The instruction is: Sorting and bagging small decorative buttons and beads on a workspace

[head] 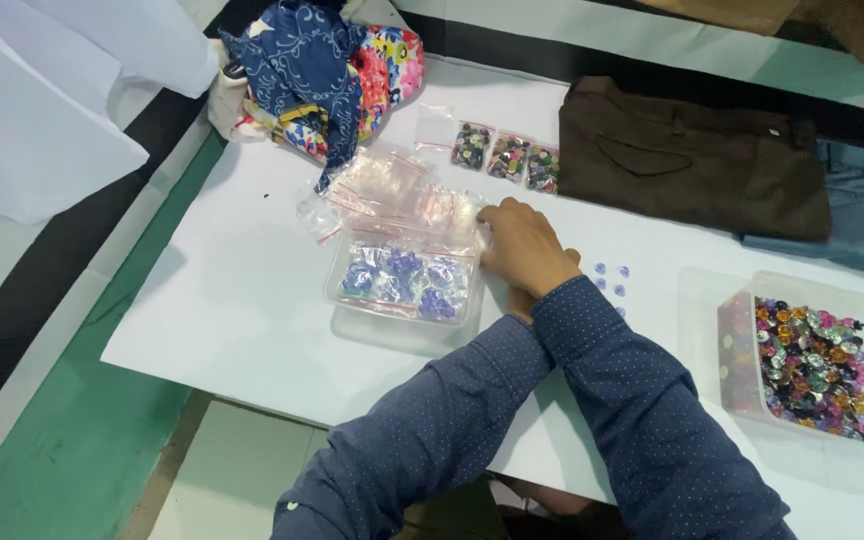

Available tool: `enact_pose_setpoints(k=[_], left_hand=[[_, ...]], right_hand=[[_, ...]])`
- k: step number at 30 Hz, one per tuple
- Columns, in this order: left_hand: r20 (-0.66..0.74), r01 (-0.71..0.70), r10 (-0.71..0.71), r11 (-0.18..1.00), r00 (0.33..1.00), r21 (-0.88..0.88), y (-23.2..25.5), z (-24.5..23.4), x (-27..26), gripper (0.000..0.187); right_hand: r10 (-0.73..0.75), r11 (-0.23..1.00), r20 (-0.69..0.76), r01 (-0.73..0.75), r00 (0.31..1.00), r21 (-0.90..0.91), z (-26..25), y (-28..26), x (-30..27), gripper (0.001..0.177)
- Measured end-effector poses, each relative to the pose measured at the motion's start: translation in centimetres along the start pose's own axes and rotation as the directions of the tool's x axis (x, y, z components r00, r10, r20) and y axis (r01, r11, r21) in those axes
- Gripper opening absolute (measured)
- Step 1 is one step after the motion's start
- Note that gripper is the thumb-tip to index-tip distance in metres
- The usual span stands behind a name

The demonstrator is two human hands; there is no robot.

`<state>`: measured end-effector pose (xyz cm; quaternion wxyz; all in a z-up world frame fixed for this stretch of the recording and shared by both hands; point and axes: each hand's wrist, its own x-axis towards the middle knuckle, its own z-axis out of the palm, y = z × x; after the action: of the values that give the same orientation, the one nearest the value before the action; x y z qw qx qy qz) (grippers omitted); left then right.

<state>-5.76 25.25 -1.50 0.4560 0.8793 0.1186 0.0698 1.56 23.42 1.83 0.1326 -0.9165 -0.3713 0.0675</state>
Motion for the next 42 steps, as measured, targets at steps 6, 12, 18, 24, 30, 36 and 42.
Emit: enact_pose_setpoints(k=[6,12,18,24,30,36,42], left_hand=[[0.037,-0.054,0.050,0.990,0.998,0.130,-2.1,1.6,0.6,0.016],[0.069,-0.136,0.122,0.954,0.990,0.266,-1.6,2.3,1.1,0.014],[0.112,-0.219,0.190,0.893,0.975,0.394,-1.7,4.3,2.4,0.014],[0.150,-0.283,0.240,0.809,0.959,0.516,-2.2,5.6,3.6,0.015],[0.196,-0.287,0.221,0.855,0.955,0.431,-0.8,4.5,2.0,0.023],[0.251,-0.331,0.235,0.817,0.939,0.472,0.6,3.0,1.3,0.031],[0.231,-0.298,0.207,0.815,0.951,0.497,-0.4,4.3,2.0,0.030]], right_hand=[[0.055,0.978,-0.017,-0.050,0.998,0.204,-0.9,0.0,-0.2,0.043],[0.038,0.929,-0.107,0.004,0.994,0.369,-2.5,0.0,-1.5,0.037],[0.067,0.879,-0.171,0.023,0.983,0.476,-1.8,2.0,-1.6,0.045],[0.137,0.786,-0.090,-0.052,0.987,0.616,-3.2,1.6,-2.5,0.055],[0.167,0.718,-0.106,-0.047,0.980,0.695,-3.6,2.6,-3.0,0.057],[0.185,0.689,-0.208,0.025,0.960,0.725,-3.4,3.4,-2.8,0.051],[0.222,0.614,-0.293,0.100,0.930,0.783,-0.7,3.3,-0.7,0.042]])
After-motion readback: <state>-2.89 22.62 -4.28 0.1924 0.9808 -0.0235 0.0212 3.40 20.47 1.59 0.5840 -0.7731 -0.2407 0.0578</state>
